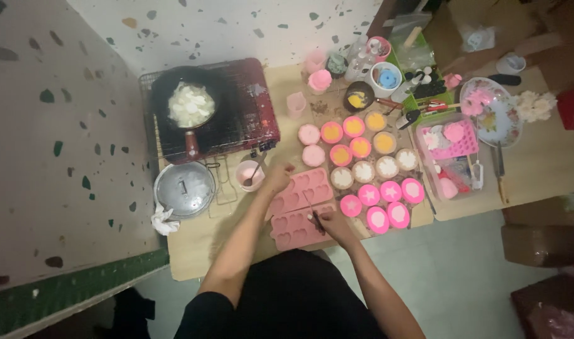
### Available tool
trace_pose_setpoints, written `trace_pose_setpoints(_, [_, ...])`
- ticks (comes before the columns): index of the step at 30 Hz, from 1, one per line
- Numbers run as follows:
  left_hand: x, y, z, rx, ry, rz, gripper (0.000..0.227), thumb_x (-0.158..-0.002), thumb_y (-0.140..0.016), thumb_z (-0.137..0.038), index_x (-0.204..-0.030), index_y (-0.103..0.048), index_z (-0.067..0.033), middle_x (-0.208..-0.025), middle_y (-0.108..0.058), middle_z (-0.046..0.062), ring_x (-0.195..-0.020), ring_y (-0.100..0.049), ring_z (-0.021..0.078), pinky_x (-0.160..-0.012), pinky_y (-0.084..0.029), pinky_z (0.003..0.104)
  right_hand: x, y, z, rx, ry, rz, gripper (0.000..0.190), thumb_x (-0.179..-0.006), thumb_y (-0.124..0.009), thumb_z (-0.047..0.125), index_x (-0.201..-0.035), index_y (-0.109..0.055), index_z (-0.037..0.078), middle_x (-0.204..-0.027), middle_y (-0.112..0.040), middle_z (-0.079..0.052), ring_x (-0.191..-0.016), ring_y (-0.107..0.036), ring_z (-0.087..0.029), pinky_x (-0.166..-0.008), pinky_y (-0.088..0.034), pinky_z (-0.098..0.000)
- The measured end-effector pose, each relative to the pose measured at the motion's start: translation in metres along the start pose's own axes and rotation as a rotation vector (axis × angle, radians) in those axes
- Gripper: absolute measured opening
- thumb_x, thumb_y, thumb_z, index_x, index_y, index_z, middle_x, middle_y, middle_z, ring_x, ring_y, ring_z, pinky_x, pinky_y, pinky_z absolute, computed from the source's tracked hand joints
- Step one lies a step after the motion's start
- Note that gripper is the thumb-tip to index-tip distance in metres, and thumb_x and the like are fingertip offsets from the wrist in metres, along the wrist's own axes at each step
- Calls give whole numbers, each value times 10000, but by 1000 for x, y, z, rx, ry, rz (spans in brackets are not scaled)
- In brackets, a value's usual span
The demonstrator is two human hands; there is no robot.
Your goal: Preparing and cutting wicks to be placed into candle molds.
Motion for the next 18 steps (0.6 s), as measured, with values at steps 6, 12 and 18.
trace_pose_setpoints(6, [-18, -8, 0, -252, -117, -135, 460, -815, -594, -21, -1259, -704, -72, -1200, -685, 245, -1139, -641, 394, -1024, -487, 467, 21, 8, -15, 89, -68, -56, 547, -884, -729, 490, -639, -692, 3, -557, -604, -39, -533, -551, -112, -527, -414, -301])
trace_pose_setpoints(12, [41, 11, -54, -225, -31, -201, 361, -777, -617, -38, -1129, -694, -66, -1145, -657, 218, -1108, -621, 416, -957, -490, 489, 13, 12, -64, -14, -104, -69, 511, -860, -712, 511, -691, -711, 28, -603, -629, -17, -563, -576, -109, -544, -432, -296])
trace_pose_setpoints(18, [64, -6, -24, -389, -129, -313, 257, -770, -641, -46, -1021, -643, 14, -1057, -643, 222, -1031, -606, 418, -902, -496, 509, 24, 4, -19, 79, -101, -84, 536, -861, -734, 519, -667, -698, 21, -586, -600, -38, -562, -552, -123, -550, -414, -310])
Point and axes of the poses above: each hand's wrist, its own x-axis away from the middle knuckle, its own y-axis out of the back of the hand, z = x × y, the point moved 2 cm from there along -x, towards the middle knuckle
